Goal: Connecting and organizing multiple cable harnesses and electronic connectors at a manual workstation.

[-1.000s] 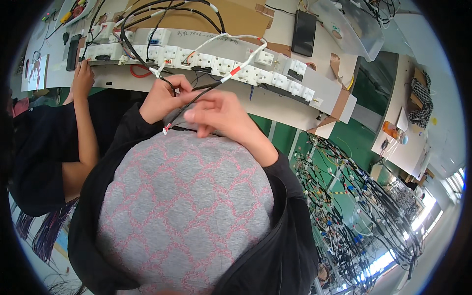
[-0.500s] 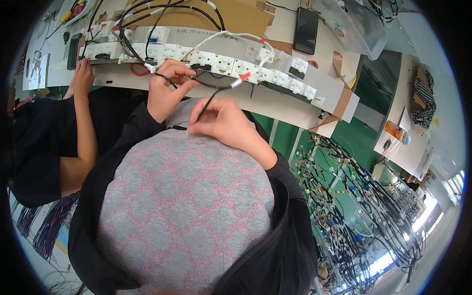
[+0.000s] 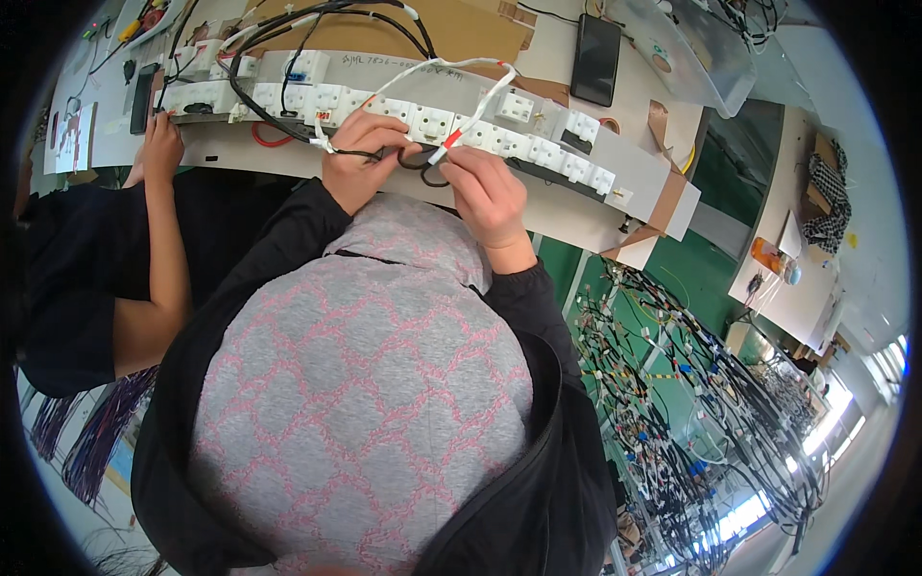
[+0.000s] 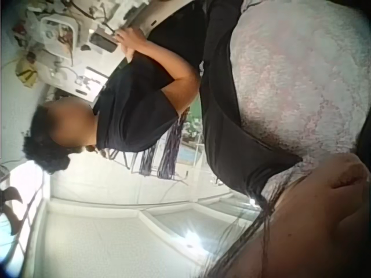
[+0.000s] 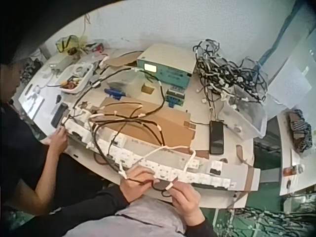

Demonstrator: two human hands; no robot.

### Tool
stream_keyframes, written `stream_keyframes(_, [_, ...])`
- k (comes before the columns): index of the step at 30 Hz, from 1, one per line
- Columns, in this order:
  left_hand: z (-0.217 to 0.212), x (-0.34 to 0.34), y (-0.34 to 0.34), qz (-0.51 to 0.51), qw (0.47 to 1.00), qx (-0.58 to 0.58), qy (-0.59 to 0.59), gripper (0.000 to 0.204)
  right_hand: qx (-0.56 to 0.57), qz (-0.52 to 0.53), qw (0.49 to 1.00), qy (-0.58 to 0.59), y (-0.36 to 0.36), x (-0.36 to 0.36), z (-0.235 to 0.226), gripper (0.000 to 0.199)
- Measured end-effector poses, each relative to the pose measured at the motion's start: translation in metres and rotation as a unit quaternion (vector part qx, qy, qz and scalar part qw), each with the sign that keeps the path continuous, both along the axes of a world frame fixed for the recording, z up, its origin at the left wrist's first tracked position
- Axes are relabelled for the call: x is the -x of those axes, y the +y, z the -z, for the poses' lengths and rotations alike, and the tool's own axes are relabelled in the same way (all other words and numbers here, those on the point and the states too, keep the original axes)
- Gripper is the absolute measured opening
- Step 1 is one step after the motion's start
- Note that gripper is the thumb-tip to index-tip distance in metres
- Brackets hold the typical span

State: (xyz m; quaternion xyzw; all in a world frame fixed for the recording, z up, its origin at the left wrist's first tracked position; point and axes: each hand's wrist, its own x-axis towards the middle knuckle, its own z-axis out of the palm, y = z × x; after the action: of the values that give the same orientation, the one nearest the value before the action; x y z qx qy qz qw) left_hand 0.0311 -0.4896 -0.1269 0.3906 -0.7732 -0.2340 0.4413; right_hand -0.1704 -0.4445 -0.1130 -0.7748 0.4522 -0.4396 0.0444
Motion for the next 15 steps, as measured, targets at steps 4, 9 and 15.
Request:
stream_keyframes(4, [0.007,0.015,-0.001,-0.005,0.999,-0.042,0.029,0.019,-0.025,0.008,1.000,-0.005,0.004,0.010,0.008,0.029])
stream_keyframes(9, [0.010,0.018,-0.005,0.042,0.999,-0.006,0.013,0.020,-0.063,0.004,0.998,-0.023,0.007,0.012,0.011,0.030])
stream_keyframes(15, [0.003,0.018,-0.006,0.056,0.997,-0.046,0.001,0.019,-0.123,0.023,0.991,-0.039,0.005,0.017,-0.002,0.027])
